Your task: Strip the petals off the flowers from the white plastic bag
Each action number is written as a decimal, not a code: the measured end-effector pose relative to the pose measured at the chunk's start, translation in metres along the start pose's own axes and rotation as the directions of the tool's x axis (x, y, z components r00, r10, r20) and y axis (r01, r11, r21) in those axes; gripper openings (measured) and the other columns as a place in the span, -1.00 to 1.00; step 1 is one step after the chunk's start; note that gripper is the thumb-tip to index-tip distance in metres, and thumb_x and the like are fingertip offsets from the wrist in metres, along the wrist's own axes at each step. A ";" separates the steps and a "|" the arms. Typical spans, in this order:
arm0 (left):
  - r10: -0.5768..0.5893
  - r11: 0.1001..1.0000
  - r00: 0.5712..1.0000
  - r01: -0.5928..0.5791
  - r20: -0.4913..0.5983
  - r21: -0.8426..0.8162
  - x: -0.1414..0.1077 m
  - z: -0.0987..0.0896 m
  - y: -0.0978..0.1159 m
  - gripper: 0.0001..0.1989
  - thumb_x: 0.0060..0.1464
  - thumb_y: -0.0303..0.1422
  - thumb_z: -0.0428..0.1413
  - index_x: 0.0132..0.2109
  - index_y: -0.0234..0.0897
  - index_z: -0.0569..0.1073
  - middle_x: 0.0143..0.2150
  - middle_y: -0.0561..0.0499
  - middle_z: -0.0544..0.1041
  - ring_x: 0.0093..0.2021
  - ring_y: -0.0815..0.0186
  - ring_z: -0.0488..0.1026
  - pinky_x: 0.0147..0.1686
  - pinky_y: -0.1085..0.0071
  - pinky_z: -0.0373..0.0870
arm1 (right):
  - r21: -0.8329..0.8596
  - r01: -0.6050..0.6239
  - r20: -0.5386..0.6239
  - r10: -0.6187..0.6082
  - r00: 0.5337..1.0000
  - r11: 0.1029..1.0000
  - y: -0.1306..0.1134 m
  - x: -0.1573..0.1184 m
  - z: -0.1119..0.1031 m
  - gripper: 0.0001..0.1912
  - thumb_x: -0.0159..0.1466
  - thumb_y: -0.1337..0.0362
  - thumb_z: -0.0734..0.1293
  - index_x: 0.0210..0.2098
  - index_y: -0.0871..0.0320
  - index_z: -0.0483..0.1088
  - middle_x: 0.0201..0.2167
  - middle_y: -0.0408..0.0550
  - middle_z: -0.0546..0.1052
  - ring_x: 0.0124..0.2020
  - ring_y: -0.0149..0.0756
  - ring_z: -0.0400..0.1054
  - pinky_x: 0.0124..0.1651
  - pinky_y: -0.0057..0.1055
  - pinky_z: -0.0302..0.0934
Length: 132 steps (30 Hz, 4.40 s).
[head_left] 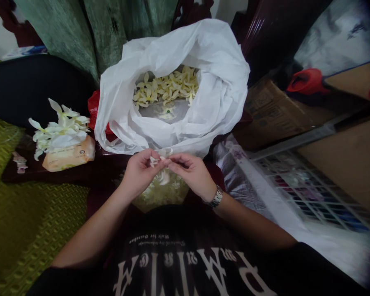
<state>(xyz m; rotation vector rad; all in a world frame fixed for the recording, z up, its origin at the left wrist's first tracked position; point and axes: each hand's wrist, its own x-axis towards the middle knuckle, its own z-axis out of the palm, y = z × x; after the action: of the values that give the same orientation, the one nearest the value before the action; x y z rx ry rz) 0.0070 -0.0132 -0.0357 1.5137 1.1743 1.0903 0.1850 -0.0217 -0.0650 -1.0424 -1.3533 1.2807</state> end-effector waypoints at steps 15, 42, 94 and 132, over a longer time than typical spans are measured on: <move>-0.065 0.988 0.997 0.058 -0.048 -0.141 0.000 -0.002 -0.006 -0.75 -0.02 -0.17 0.38 -0.27 -0.26 0.66 -0.33 -0.01 0.67 -0.36 0.33 0.52 -0.29 0.43 0.45 | 0.184 -0.150 0.122 0.129 0.984 0.972 0.005 -0.002 0.006 -0.71 0.20 -0.01 0.47 -0.30 0.07 0.50 -0.40 -0.17 0.52 -0.41 -0.35 0.36 -0.24 -0.36 0.33; -0.056 0.991 0.998 0.052 -0.028 -0.124 0.000 -0.002 -0.005 -0.69 -0.10 -0.21 0.43 -0.43 -0.30 0.50 -0.51 0.09 0.52 -0.51 0.44 0.39 -0.46 0.51 0.34 | -0.059 0.067 0.035 -0.065 0.997 0.996 -0.004 -0.005 0.000 -0.78 0.26 0.07 0.43 -0.20 0.04 0.57 -0.25 -0.08 0.65 -0.26 -0.24 0.51 -0.12 -0.25 0.38; -0.215 0.975 0.966 0.220 0.143 -0.018 0.006 -0.021 -0.029 -0.66 -0.03 -0.15 0.36 -0.23 -0.30 0.54 -0.39 0.07 0.51 -0.41 0.40 0.38 -0.37 0.46 0.29 | -0.037 -0.092 0.168 0.097 0.981 0.995 0.038 0.005 0.010 -0.75 0.22 0.19 0.43 -0.14 0.12 0.43 -0.29 -0.09 0.54 -0.24 -0.29 0.46 -0.12 -0.30 0.40; 0.035 0.958 0.998 -0.018 -0.054 0.285 0.002 -0.040 -0.011 -0.53 -0.02 -0.17 0.37 0.02 -0.26 0.55 -0.09 -0.10 0.61 -0.17 0.24 0.53 -0.08 0.30 0.47 | -0.276 -0.164 0.099 0.198 0.975 0.947 0.051 -0.007 -0.019 -0.62 0.29 0.05 0.37 -0.03 0.18 0.55 -0.13 0.05 0.64 -0.13 -0.20 0.53 -0.04 -0.25 0.41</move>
<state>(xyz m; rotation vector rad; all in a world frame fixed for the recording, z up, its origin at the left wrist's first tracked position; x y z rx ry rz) -0.0331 -0.0041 -0.0383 1.7298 1.4021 1.0209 0.2031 -0.0214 -0.1172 -1.3151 -1.5883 1.3414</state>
